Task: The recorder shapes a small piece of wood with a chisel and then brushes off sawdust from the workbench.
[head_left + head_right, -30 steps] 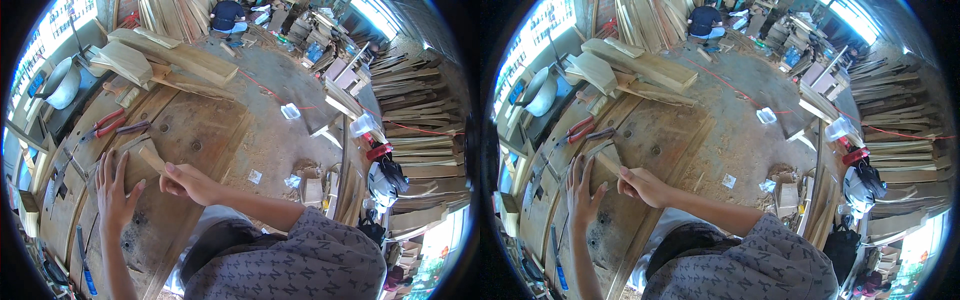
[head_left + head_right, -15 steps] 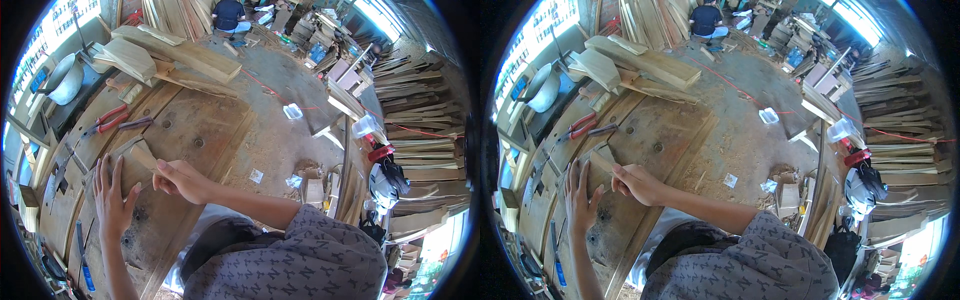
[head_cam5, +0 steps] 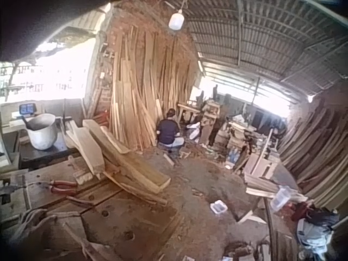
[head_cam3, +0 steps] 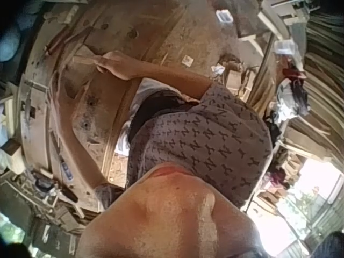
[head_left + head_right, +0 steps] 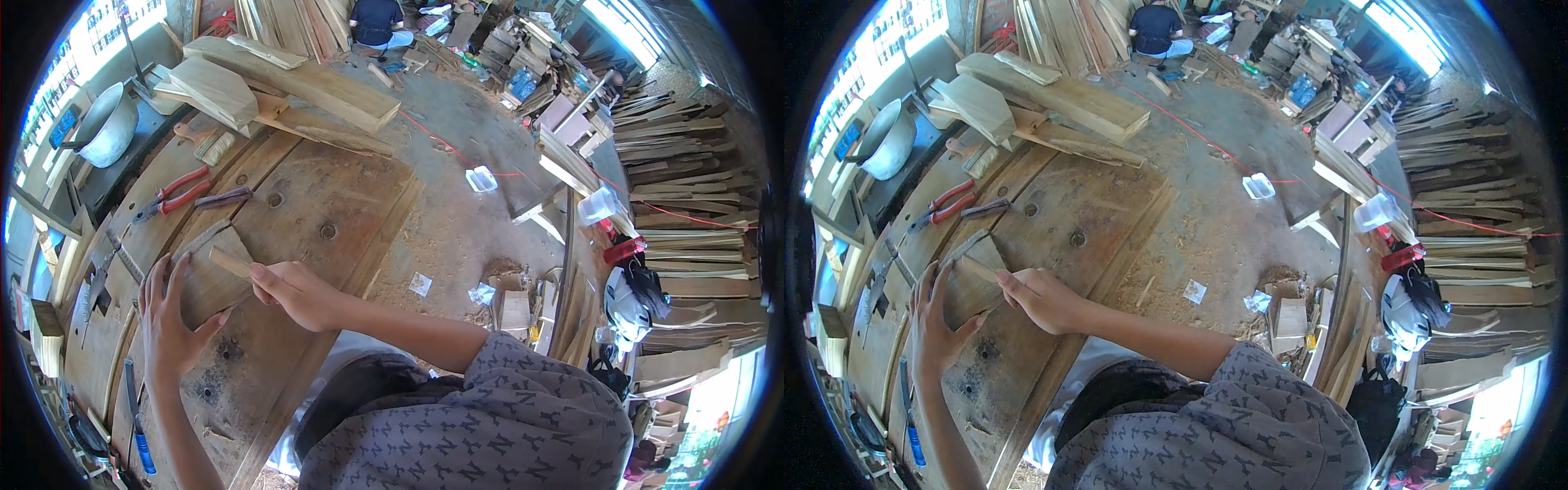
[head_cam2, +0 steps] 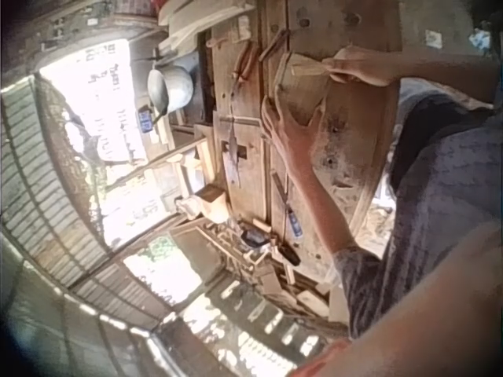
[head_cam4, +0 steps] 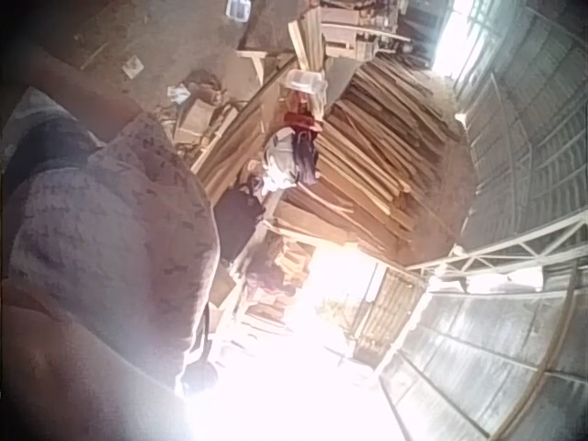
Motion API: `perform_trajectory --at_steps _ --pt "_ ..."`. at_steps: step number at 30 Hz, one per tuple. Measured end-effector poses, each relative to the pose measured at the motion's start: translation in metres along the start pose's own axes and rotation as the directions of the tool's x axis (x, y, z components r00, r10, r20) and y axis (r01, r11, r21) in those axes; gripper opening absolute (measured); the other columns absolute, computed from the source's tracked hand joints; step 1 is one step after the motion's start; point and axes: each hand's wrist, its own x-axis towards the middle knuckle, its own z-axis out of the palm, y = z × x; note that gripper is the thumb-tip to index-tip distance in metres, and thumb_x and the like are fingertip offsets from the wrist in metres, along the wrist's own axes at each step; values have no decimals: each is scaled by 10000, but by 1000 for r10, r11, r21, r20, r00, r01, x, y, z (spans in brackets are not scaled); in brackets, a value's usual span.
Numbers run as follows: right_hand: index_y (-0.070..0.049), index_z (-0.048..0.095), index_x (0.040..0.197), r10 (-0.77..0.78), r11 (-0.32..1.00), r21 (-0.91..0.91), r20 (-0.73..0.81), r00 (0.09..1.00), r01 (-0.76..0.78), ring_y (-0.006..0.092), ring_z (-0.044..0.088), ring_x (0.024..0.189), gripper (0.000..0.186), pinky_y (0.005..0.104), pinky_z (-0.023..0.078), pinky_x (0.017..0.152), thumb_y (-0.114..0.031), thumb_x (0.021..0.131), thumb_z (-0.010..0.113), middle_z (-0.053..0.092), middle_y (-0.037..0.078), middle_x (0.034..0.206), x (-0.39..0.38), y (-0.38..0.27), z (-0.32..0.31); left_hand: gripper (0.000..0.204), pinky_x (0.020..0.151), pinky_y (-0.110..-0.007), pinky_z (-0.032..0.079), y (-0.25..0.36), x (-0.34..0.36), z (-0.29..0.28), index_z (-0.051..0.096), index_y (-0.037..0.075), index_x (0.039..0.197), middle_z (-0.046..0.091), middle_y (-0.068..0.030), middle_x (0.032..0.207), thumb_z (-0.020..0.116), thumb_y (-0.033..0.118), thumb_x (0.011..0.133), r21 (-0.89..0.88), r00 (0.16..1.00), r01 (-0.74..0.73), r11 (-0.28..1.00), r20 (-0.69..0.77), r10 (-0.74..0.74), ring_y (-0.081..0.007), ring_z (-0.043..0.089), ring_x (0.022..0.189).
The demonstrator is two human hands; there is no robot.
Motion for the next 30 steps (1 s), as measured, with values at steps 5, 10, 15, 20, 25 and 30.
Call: perform_trajectory --at_steps 5,10,15,20,25,30 --pt "-47 432 724 -4 1000 9 12 1000 4 191 424 659 705 352 375 656 -612 1079 205 399 51 662 0 3 -5 946 1167 -513 301 1 -5 2 469 161 1497 460 -183 1481 895 336 671 -14 999 35 999 -16 -35 -399 428 1369" --pt "-55 404 716 15 1000 -2 54 998 -15 190 415 666 690 357 373 662 -605 1082 203 371 51 661 0 4 -5 962 1155 -539 302 3 -22 4 429 176 1525 435 -188 1484 879 333 689 -20 991 122 992 -56 -123 -413 399 1375" --pt "-53 403 715 -27 1000 2 48 998 27 199 408 659 675 363 382 667 -580 1091 213 373 62 659 3 8 -5 966 1146 -558 300 8 -40 -1 404 177 1542 439 -205 1459 860 318 702 -26 980 194 981 -38 -195 -435 394 1362" --pt "-43 408 712 -74 997 24 55 996 72 216 411 649 673 369 395 664 -562 1098 222 390 75 655 2 12 -4 957 1134 -559 310 23 -62 -16 391 150 1547 454 -218 1430 843 267 712 -62 971 237 970 -9 -238 -441 413 1338" --pt "-35 408 713 -88 996 40 58 994 85 233 419 645 681 378 406 665 -564 1098 215 399 90 652 1 8 -7 922 1124 -571 318 33 -84 -16 392 105 1543 447 -232 1454 806 350 756 -218 952 304 927 32 -305 -463 436 1317" --pt "-66 389 689 -107 981 162 7 994 104 186 365 588 703 337 358 585 -639 1067 238 372 39 630 5 16 -7 750 1178 -537 282 55 -98 -12 401 88 1543 404 -220 1538 697 368 914 -169 934 358 918 53 -354 -423 363 1430"
